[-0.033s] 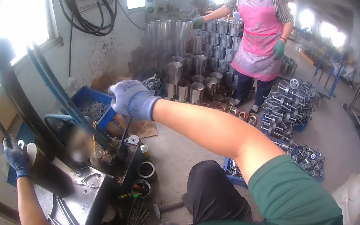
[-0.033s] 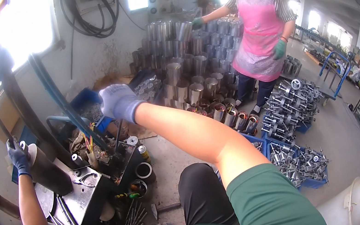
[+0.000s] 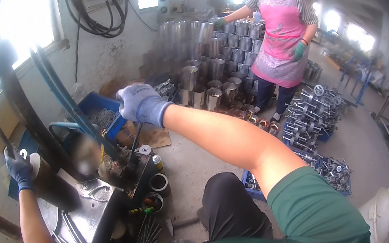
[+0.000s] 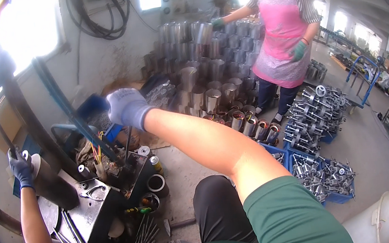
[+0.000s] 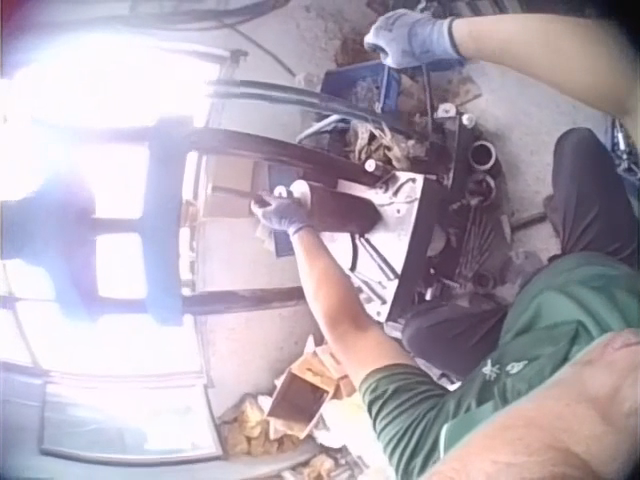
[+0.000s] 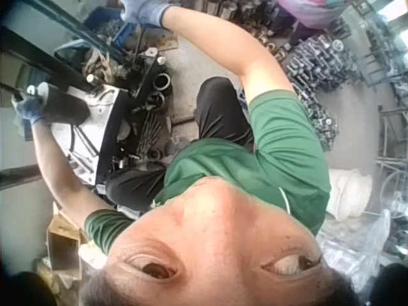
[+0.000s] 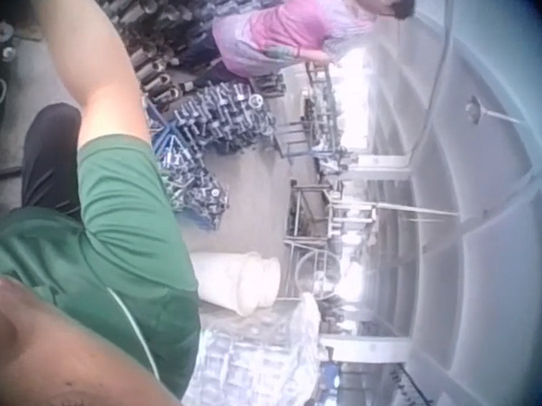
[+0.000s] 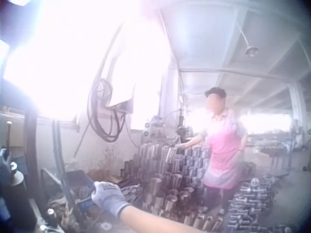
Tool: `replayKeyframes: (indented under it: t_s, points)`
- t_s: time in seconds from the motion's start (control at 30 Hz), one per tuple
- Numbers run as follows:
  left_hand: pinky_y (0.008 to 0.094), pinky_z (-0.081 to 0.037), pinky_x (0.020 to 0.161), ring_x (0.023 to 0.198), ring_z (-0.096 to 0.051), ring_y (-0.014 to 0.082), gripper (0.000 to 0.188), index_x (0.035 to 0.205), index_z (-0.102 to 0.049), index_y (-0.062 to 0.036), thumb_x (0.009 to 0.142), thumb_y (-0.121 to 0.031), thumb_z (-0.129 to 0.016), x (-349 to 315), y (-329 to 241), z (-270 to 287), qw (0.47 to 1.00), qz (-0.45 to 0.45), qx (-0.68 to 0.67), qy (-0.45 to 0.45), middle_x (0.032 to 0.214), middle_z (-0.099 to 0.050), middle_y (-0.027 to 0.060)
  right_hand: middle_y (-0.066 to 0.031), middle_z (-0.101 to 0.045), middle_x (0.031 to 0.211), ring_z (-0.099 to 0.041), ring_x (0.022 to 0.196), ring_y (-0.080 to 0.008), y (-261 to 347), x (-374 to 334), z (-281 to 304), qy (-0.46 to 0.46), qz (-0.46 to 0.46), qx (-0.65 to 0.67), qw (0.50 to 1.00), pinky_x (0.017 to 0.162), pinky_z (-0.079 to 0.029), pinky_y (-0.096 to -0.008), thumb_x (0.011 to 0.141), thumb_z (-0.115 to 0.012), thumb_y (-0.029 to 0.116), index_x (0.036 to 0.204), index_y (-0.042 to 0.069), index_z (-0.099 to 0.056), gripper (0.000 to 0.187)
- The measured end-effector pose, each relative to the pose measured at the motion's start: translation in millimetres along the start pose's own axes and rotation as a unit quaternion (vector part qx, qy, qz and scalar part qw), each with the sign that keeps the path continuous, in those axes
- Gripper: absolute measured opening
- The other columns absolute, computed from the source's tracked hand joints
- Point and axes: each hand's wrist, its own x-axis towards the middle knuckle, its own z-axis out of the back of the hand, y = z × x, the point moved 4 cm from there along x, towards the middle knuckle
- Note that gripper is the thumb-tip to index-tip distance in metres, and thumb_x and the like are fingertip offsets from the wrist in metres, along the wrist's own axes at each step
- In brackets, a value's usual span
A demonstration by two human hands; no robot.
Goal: The person attaches retaining rings to metal shafts using pliers, presses components onto the shafts with a press machine, and fits bearings and covers onto the shafts by hand.
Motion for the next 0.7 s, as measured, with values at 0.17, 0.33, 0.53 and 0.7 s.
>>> replayKeyframes:
  t_s: [0.17,0.33,0.53,0.7]
  points:
    - [0.0417,-0.058,0.096,0.112,-0.071,0.0301,0.056,0.137,-0.062,-0.0032,0.083,0.006,-0.072,-11,-62,6,0.962,-0.184,0.200,-0.018,0.121,-0.072,0.0162,-0.0215,-0.077,0.104,-0.074,0.103,-0.0405,13,26,-1,0.031,-0.025,-0.039,0.998,0.094,-0.058,-0.0491,0.084,-0.064,0.030,0.103,0.007,-0.079,0.033]
    - [0.0379,-0.061,0.074,0.094,-0.075,0.0207,0.026,0.125,-0.071,-0.0094,0.100,-0.013,-0.067,-3,-125,9,0.993,-0.119,-0.009,-0.021,0.111,-0.077,0.0116,-0.0196,-0.077,0.107,-0.075,0.102,-0.0371,12,24,4,0.002,-0.018,-0.058,0.998,0.091,-0.058,-0.0469,0.082,-0.068,0.033,0.115,0.009,-0.079,0.042]
    - [0.0315,-0.057,0.067,0.076,-0.068,0.0164,0.018,0.119,-0.067,-0.0025,0.103,-0.011,-0.067,-35,-220,40,0.914,-0.364,0.104,-0.145,0.089,-0.070,0.0062,-0.0208,-0.076,0.104,-0.073,0.101,-0.0392,-13,14,-1,-0.040,0.019,-0.024,0.999,0.091,-0.057,-0.0476,0.089,-0.064,0.027,0.111,0.009,-0.078,0.032]
    - [0.0351,-0.057,0.063,0.075,-0.066,0.0192,0.021,0.112,-0.056,-0.0059,0.112,-0.026,-0.056,-173,-213,70,0.891,0.027,-0.453,-0.017,0.091,-0.067,0.0078,-0.0201,-0.077,0.107,-0.074,0.102,-0.0375,-8,-46,3,-0.031,0.081,0.061,0.994,0.091,-0.057,-0.0440,0.091,-0.070,0.018,0.111,0.005,-0.077,0.026]
